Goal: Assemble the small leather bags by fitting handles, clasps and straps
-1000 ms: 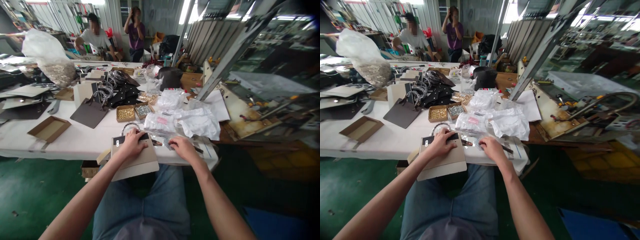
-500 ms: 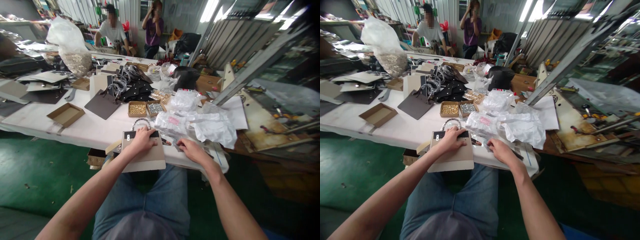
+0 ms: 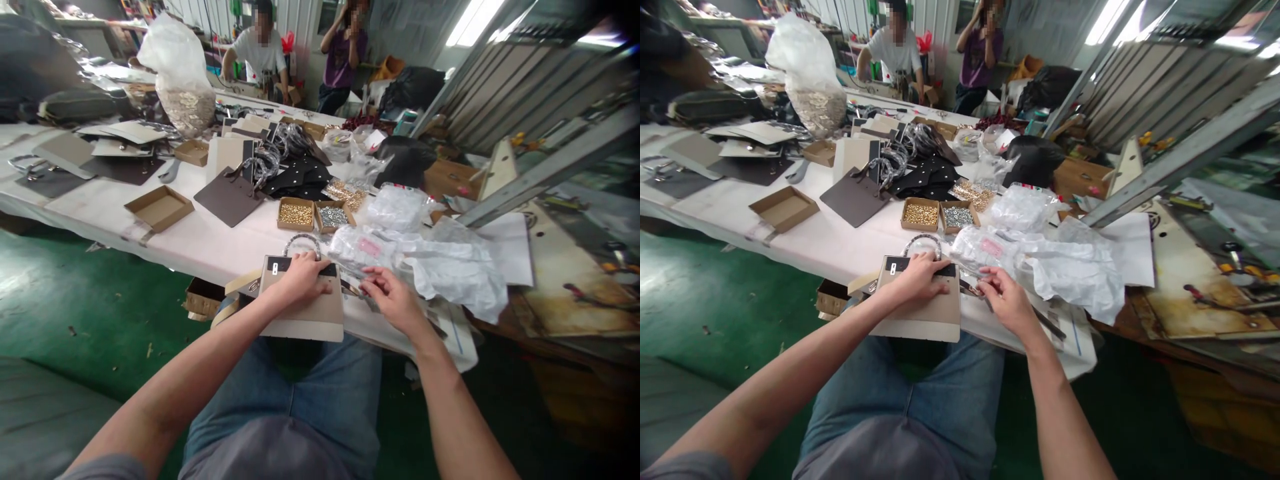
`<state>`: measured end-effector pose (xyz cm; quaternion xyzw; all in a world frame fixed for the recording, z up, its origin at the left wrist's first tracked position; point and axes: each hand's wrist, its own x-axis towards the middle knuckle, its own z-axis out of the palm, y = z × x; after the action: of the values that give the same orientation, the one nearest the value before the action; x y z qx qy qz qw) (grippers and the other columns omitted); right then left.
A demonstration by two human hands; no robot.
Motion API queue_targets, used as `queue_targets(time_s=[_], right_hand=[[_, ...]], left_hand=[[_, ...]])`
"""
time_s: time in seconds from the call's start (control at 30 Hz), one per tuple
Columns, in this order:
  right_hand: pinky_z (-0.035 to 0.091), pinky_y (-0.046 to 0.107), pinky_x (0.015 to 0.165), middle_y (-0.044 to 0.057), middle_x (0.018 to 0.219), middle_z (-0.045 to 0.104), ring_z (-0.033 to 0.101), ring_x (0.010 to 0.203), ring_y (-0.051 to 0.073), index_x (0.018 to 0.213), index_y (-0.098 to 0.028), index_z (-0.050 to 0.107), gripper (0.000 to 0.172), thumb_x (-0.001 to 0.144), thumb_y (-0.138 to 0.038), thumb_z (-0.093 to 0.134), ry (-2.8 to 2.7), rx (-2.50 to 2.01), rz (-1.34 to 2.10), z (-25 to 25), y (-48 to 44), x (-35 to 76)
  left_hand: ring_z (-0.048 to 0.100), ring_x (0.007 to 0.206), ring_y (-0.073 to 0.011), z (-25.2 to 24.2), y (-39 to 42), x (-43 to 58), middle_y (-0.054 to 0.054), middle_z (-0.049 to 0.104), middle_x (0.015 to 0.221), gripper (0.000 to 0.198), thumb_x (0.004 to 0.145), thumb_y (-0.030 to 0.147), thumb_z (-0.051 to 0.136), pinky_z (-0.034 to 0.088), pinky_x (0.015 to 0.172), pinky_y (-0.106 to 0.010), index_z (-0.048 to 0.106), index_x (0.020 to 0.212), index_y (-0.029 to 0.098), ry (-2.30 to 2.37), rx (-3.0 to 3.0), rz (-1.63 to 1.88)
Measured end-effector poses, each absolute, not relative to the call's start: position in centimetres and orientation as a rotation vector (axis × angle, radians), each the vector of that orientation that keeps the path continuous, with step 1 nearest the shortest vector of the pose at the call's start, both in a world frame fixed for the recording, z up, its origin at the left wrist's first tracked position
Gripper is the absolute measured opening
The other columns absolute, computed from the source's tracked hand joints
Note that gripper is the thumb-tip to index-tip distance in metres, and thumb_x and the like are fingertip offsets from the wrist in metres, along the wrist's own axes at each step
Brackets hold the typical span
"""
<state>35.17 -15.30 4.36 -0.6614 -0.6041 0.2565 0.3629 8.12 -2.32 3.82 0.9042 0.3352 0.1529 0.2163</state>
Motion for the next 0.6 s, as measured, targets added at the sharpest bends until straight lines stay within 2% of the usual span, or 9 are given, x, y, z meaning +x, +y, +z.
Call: queue_targets(time_s=[0.03,0.1,0.13,0.2,0.3,0.4,0.5,0.6], right_hand=[[0.065,0.038,0.084,0.004,0.103,0.083,0.079,0.088,0.025,0.146,-0.028,0.067,0.038,0.111,-0.043,0.067,-1.565,-1.666,0.649,4.6,-14.8,34.3],[0.065,0.039,0.087,0.005,0.106,0.082,0.079,0.091,0.025,0.14,-0.028,0.071,0.03,0.113,-0.038,0.063,-1.659,-1.619,0.565,5.0,-13.7,32.8],[0.066,0.04,0.09,0.007,0.11,0.082,0.079,0.097,0.026,0.132,-0.028,0.075,0.026,0.115,-0.035,0.058,-1.731,-1.6,0.508,5.2,-13.3,32.2],[0.065,0.046,0.103,0.01,0.122,0.081,0.078,0.113,0.029,0.124,-0.027,0.079,0.029,0.116,-0.03,0.051,-1.891,-1.542,0.403,5.4,-12.3,31.2],[0.06,0.053,0.119,0.011,0.138,0.077,0.073,0.131,0.033,0.138,-0.028,0.077,0.031,0.114,-0.03,0.058,-2.081,-1.496,0.324,5.3,-11.2,30.3],[0.062,0.054,0.117,0.012,0.138,0.076,0.073,0.13,0.035,0.141,-0.028,0.076,0.032,0.111,-0.033,0.066,-2.196,-1.529,0.316,5.1,-10.3,30.0],[0.064,0.053,0.112,0.013,0.135,0.076,0.074,0.126,0.034,0.137,-0.027,0.076,0.028,0.113,-0.034,0.063,-2.271,-1.532,0.319,5.3,-9.8,29.9],[0.063,0.055,0.112,0.015,0.135,0.076,0.074,0.126,0.035,0.133,-0.025,0.076,0.027,0.116,-0.036,0.058,-2.317,-1.532,0.279,5.3,-9.6,29.7]], left_hand=[[0.064,0.134,-0.0416,3.8,-2.2,8.1,-0.018,0.069,0.138,0.072,0.091,0.052,0.087,0.045,0.124,-0.055,0.074,0.156,0.025,0.923,2.507,0.414],[0.064,0.133,-0.0421,3.7,-2.0,8.1,-0.018,0.07,0.137,0.073,0.09,0.054,0.088,0.047,0.122,-0.055,0.074,0.156,0.024,0.917,2.507,0.396],[0.065,0.133,-0.0423,3.6,-1.9,8.1,-0.018,0.07,0.137,0.074,0.09,0.055,0.089,0.048,0.12,-0.055,0.074,0.155,0.024,0.915,2.507,0.393],[0.066,0.132,-0.0425,3.6,-1.8,8.0,-0.019,0.071,0.137,0.074,0.089,0.056,0.09,0.049,0.118,-0.054,0.075,0.153,0.024,0.912,2.505,0.402],[0.067,0.132,-0.0413,3.5,-1.7,8.0,-0.018,0.072,0.137,0.07,0.09,0.056,0.09,0.05,0.118,-0.053,0.075,0.151,0.024,0.888,2.501,0.414],[0.067,0.133,-0.0411,3.5,-1.7,8.0,-0.018,0.073,0.136,0.07,0.09,0.055,0.091,0.05,0.118,-0.053,0.074,0.149,0.021,0.891,2.501,0.41],[0.068,0.133,-0.0425,3.7,-1.7,8.2,-0.021,0.073,0.136,0.074,0.086,0.055,0.094,0.05,0.117,-0.053,0.073,0.144,0.015,0.925,2.499,0.389],[0.069,0.13,-0.0428,3.9,-1.7,8.3,-0.021,0.073,0.136,0.071,0.084,0.054,0.096,0.051,0.115,-0.053,0.074,0.14,0.015,0.955,2.484,0.378]])
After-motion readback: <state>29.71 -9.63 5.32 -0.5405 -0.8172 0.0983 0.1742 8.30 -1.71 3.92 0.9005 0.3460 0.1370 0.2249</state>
